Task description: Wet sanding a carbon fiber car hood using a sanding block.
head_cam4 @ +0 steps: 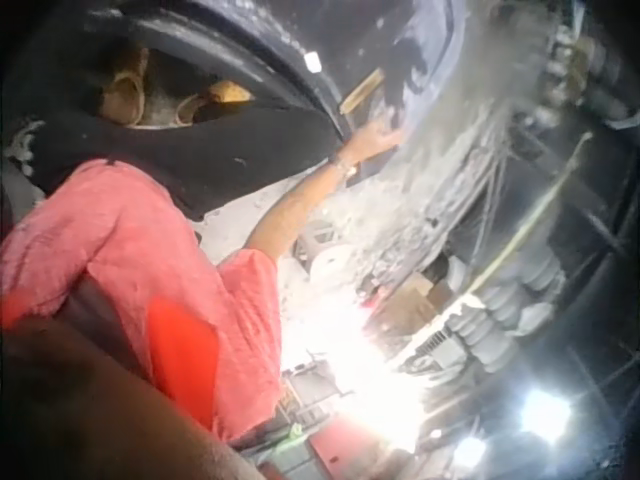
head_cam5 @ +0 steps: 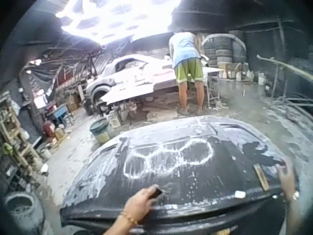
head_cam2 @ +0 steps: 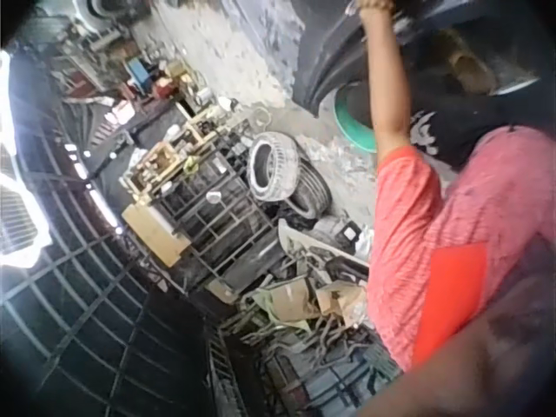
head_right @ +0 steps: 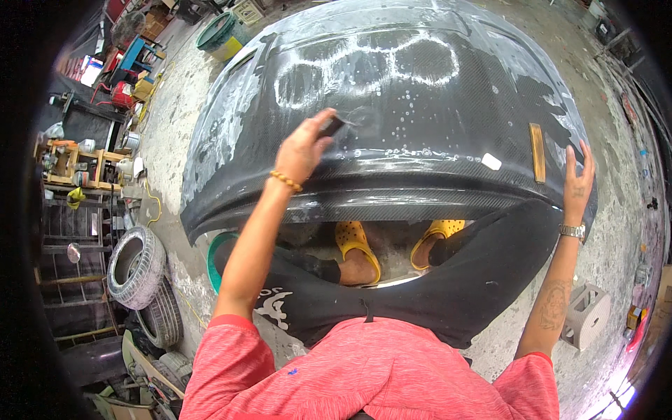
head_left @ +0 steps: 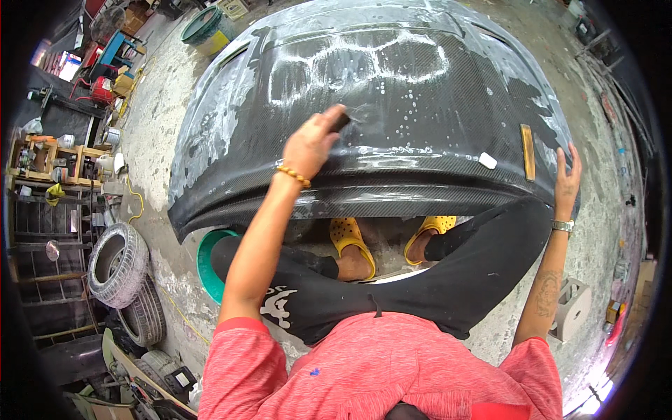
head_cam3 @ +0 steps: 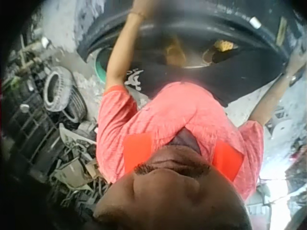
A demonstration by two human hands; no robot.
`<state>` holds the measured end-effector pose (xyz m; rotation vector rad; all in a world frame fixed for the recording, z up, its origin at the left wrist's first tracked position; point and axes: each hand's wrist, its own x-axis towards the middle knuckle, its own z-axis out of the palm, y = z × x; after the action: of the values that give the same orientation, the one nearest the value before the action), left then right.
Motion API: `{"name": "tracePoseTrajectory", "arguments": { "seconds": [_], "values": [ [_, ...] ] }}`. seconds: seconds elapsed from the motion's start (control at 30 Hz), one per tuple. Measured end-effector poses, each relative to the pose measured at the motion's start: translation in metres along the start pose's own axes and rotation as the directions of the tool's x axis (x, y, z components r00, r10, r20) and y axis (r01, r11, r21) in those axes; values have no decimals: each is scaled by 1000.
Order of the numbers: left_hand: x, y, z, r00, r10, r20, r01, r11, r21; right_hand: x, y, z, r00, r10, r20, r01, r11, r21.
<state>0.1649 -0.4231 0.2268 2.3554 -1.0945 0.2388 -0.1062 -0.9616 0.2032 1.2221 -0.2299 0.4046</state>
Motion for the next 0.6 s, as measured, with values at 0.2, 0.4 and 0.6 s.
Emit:
{"name": "tracePoseTrajectory", "arguments": {
  "seconds": [0.2,0.4,0.6],
  "values": [
    [-10,1,31,969,141,200,-187,954,233,-78,-78,-15,686,-17,728,-707,-257,659],
    [72,-31,62,971,227,80,-240,935,260,-81,-85,-36,670,-52,740,-733,-201,650],
    [193,-60,75,990,14,-143,23,966,256,-75,-78,-36,647,-122,753,-761,-170,626]
  ]
}}
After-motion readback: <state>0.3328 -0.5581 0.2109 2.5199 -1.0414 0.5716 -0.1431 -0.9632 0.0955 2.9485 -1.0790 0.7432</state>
